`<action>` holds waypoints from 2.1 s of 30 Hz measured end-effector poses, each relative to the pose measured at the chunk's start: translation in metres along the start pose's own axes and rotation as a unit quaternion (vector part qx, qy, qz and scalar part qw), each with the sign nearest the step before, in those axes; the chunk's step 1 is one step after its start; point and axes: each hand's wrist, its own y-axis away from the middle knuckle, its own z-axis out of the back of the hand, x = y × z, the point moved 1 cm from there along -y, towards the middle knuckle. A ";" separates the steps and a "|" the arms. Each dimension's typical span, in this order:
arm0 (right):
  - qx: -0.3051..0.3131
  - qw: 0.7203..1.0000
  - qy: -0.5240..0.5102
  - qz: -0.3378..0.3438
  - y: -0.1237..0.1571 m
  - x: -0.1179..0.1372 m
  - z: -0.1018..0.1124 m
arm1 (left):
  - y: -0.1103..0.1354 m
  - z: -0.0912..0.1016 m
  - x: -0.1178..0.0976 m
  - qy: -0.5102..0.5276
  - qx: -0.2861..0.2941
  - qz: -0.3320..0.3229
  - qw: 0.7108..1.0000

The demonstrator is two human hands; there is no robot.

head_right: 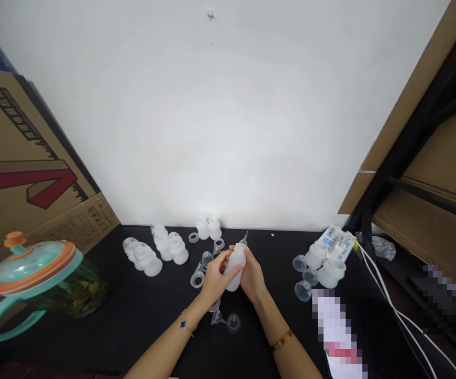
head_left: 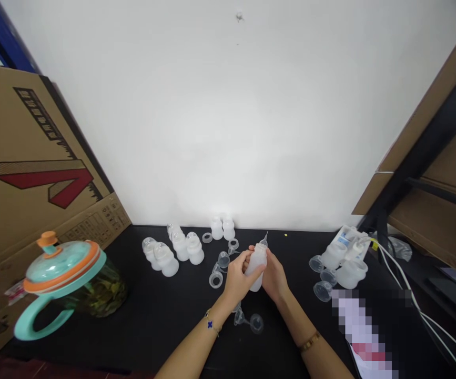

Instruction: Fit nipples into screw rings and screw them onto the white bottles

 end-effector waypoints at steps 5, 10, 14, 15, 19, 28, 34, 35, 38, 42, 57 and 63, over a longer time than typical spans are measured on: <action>-0.003 1.000 0.000 -0.004 0.003 0.002 -0.003 | 0.000 0.000 -0.002 0.005 -0.001 0.005 1.000; -0.002 1.000 -0.005 0.003 0.002 0.004 -0.003 | 0.000 0.000 -0.003 0.020 0.005 0.017 1.000; 0.001 1.000 -0.005 -0.001 0.001 0.003 -0.001 | 0.000 0.000 -0.002 0.018 0.002 0.021 1.000; 0.000 1.000 -0.005 0.001 0.001 0.003 -0.001 | 0.000 0.000 -0.002 0.014 0.001 0.022 1.000; 0.010 1.000 -0.004 -0.008 0.001 0.001 0.000 | 0.000 0.000 -0.003 0.005 0.002 0.015 1.000; 0.007 1.000 -0.017 -0.002 0.003 0.005 -0.005 | 0.000 -0.001 -0.001 0.012 -0.002 0.010 1.000; 0.007 1.000 -0.019 0.001 0.001 0.004 -0.002 | -0.001 -0.001 0.001 0.011 0.002 0.005 1.000; 0.007 1.000 -0.019 0.004 0.000 0.003 -0.002 | -0.001 -0.001 0.001 0.011 0.003 0.004 1.000; 0.008 1.000 -0.017 0.010 0.000 0.002 -0.001 | -0.001 -0.001 0.001 0.011 0.003 0.003 1.000; 0.009 1.000 -0.012 0.007 -0.001 0.000 0.001 | -0.001 -0.001 0.000 0.004 0.004 -0.002 1.000; 0.007 1.000 -0.013 0.012 -0.002 -0.001 0.004 | -0.001 -0.002 0.004 0.026 0.003 0.005 1.000; 0.001 1.000 -0.007 0.019 -0.003 0.000 0.006 | -0.001 -0.002 0.004 0.073 0.027 0.016 0.997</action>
